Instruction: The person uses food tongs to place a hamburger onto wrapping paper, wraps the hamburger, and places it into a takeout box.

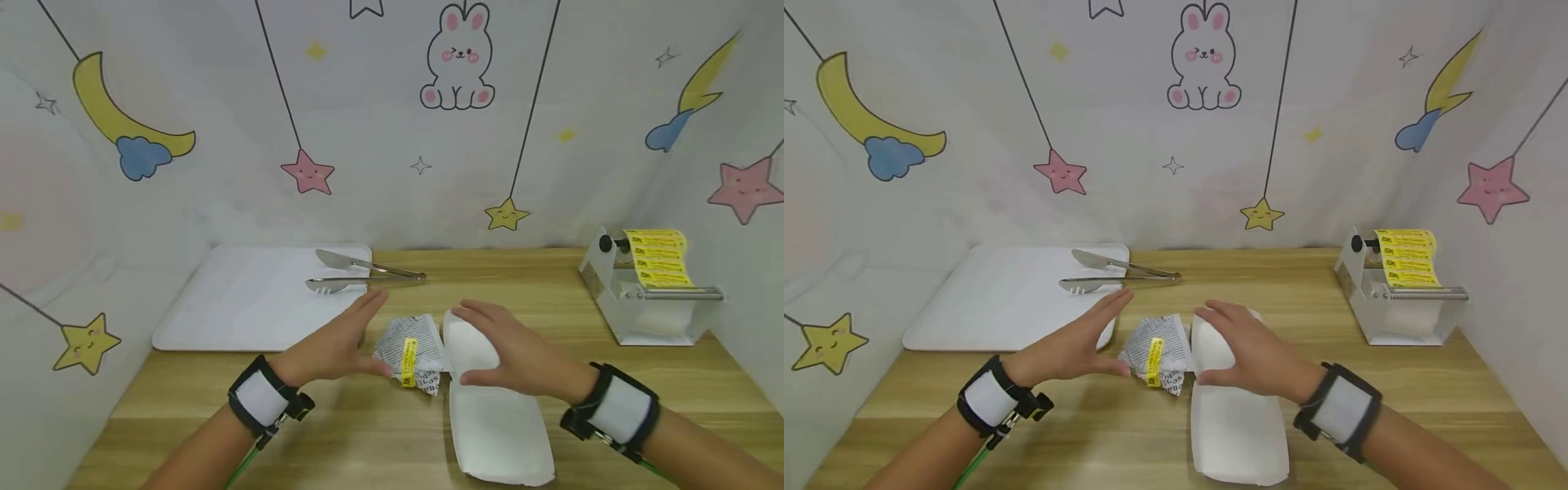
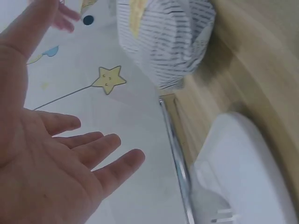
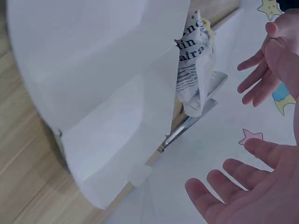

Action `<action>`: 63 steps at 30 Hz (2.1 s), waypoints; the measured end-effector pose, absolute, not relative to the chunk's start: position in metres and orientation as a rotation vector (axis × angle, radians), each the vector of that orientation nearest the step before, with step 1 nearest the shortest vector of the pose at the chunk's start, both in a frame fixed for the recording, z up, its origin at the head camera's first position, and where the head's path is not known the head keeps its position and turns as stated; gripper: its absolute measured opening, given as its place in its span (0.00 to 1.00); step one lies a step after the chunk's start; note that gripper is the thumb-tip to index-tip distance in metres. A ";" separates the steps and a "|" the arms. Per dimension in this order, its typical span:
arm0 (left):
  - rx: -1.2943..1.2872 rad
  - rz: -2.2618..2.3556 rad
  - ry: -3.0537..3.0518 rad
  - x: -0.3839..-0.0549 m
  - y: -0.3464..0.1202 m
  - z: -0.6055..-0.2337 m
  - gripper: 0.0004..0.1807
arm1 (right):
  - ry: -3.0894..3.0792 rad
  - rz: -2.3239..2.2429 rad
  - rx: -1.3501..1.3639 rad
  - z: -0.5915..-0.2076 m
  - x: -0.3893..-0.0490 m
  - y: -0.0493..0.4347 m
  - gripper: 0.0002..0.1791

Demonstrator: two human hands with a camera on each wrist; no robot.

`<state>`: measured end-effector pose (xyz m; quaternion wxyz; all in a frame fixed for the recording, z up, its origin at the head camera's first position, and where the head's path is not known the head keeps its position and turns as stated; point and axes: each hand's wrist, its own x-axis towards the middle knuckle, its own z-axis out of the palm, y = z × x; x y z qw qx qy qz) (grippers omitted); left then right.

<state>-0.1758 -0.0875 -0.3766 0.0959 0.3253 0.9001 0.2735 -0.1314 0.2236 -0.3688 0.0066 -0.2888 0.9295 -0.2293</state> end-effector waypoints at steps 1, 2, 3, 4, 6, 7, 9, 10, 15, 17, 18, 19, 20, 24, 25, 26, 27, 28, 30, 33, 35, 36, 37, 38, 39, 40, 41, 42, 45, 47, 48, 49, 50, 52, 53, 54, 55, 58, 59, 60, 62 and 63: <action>0.963 0.802 2.654 -0.178 -0.087 -0.384 0.64 | 2.886 -0.719 -0.935 -0.374 -0.138 0.215 0.53; 0.962 0.787 2.646 -0.180 -0.086 -0.391 0.63 | 2.866 -0.723 -0.969 -0.380 -0.145 0.207 0.54; 0.964 0.767 2.646 -0.182 -0.085 -0.397 0.62 | 2.853 -0.720 -0.999 -0.386 -0.151 0.199 0.54; 0.970 0.742 2.650 -0.183 -0.084 -0.403 0.61 | 2.844 -0.710 -1.007 -0.392 -0.155 0.192 0.55; 0.980 0.703 2.654 -0.186 -0.080 -0.413 0.59 | 2.837 -0.663 -0.997 -0.402 -0.162 0.180 0.56; 0.989 0.688 2.657 -0.187 -0.079 -0.417 0.58 | 2.838 -0.631 -0.986 -0.406 -0.165 0.175 0.56; 0.986 0.672 2.662 -0.189 -0.078 -0.422 0.56 | 2.830 -0.572 -0.966 -0.413 -0.168 0.167 0.54; 0.985 0.665 2.663 -0.190 -0.078 -0.423 0.55 | 2.820 -0.553 -0.954 -0.415 -0.169 0.164 0.54; 0.986 0.647 2.669 -0.190 -0.077 -0.424 0.52 | 2.782 -0.501 -0.923 -0.417 -0.171 0.155 0.50; 0.985 0.633 2.683 -0.191 -0.076 -0.423 0.51 | 2.790 -0.462 -0.910 -0.417 -0.172 0.154 0.50; 0.983 0.621 2.696 -0.191 -0.076 -0.423 0.51 | 2.798 -0.436 -0.905 -0.417 -0.172 0.154 0.50; 0.974 0.611 2.706 -0.191 -0.075 -0.424 0.50 | 2.807 -0.412 -0.903 -0.417 -0.173 0.153 0.50; 0.963 0.607 2.715 -0.192 -0.074 -0.424 0.50 | 2.816 -0.389 -0.907 -0.417 -0.174 0.153 0.50; 0.930 0.604 2.741 -0.193 -0.071 -0.428 0.48 | 2.851 -0.295 -0.931 -0.420 -0.177 0.152 0.51; 0.929 0.619 2.741 -0.193 -0.070 -0.429 0.48 | 2.861 -0.273 -0.945 -0.421 -0.177 0.152 0.50; 0.931 0.629 2.742 -0.194 -0.068 -0.430 0.47 | 2.872 -0.249 -0.956 -0.422 -0.178 0.152 0.50; 0.937 0.635 2.745 -0.194 -0.067 -0.430 0.47 | 2.883 -0.238 -0.968 -0.423 -0.178 0.153 0.49; 0.946 0.643 2.747 -0.194 -0.066 -0.431 0.46 | 2.895 -0.229 -0.983 -0.425 -0.179 0.154 0.48; 0.966 0.646 2.753 -0.194 -0.064 -0.433 0.44 | 2.916 -0.219 -1.012 -0.427 -0.180 0.155 0.46; 0.983 0.622 2.768 -0.191 -0.065 -0.434 0.42 | 2.928 -0.229 -1.048 -0.427 -0.181 0.154 0.43; 0.984 0.599 2.772 -0.190 -0.065 -0.432 0.42 | 2.922 -0.247 -1.063 -0.425 -0.182 0.154 0.42; 0.980 0.588 2.772 -0.189 -0.066 -0.430 0.42 | 2.916 -0.263 -1.072 -0.423 -0.183 0.154 0.42; 0.981 0.576 2.771 -0.187 -0.066 -0.427 0.41 | 2.909 -0.281 -1.076 -0.421 -0.183 0.154 0.41; 0.984 0.567 2.770 -0.186 -0.065 -0.424 0.41 | 2.904 -0.302 -1.083 -0.419 -0.183 0.155 0.41; 0.987 0.566 2.770 -0.185 -0.066 -0.421 0.42 | 2.900 -0.327 -1.087 -0.417 -0.182 0.156 0.41; 0.990 0.575 2.770 -0.183 -0.066 -0.417 0.42 | 2.898 -0.347 -1.092 -0.413 -0.182 0.157 0.41; 1.000 0.589 2.773 -0.181 -0.066 -0.414 0.42 | 2.899 -0.365 -1.100 -0.410 -0.181 0.159 0.41; 1.010 0.612 2.776 -0.180 -0.066 -0.409 0.42 | 2.900 -0.396 -1.104 -0.406 -0.181 0.160 0.41; 1.038 0.702 2.787 -0.175 -0.066 -0.395 0.44 | 2.897 -0.503 -1.072 -0.389 -0.177 0.167 0.42; 1.050 0.762 2.783 -0.171 -0.064 -0.386 0.44 | 2.882 -0.579 -1.053 -0.377 -0.172 0.175 0.43; 1.054 0.800 2.771 -0.168 -0.062 -0.382 0.44 | 2.869 -0.616 -1.041 -0.371 -0.168 0.179 0.43; 1.055 0.840 2.754 -0.165 -0.059 -0.379 0.44 | 2.851 -0.647 -1.026 -0.365 -0.164 0.185 0.43; 1.057 0.878 2.737 -0.161 -0.056 -0.376 0.44 | 2.832 -0.672 -1.022 -0.361 -0.159 0.190 0.43; 1.077 0.933 2.714 -0.153 -0.047 -0.374 0.43 | 2.794 -0.706 -1.009 -0.354 -0.148 0.203 0.43; 1.084 0.954 2.701 -0.148 -0.041 -0.375 0.43 | 2.771 -0.719 -0.987 -0.352 -0.141 0.209 0.43; 1.092 0.977 2.686 -0.144 -0.035 -0.376 0.42 | 2.756 -0.721 -0.971 -0.350 -0.135 0.216 0.43; 1.102 0.988 2.678 -0.140 -0.029 -0.378 0.42 | 2.741 -0.722 -0.950 -0.351 -0.129 0.222 0.43; 1.131 0.983 2.630 -0.128 -0.009 -0.389 0.41 | 2.691 -0.730 -0.884 -0.355 -0.109 0.239 0.42; 1.138 0.975 2.616 -0.125 -0.003 -0.392 0.41 | 2.679 -0.729 -0.865 -0.358 -0.103 0.244 0.42; 1.149 0.963 2.606 -0.122 0.002 -0.395 0.41 | 2.670 -0.730 -0.852 -0.361 -0.098 0.249 0.42; 1.165 0.928 2.594 -0.116 0.011 -0.401 0.41 | 2.655 -0.737 -0.820 -0.368 -0.090 0.257 0.42; 1.178 0.904 2.605 -0.114 0.014 -0.404 0.41 | 2.658 -0.734 -0.808 -0.371 -0.087 0.260 0.42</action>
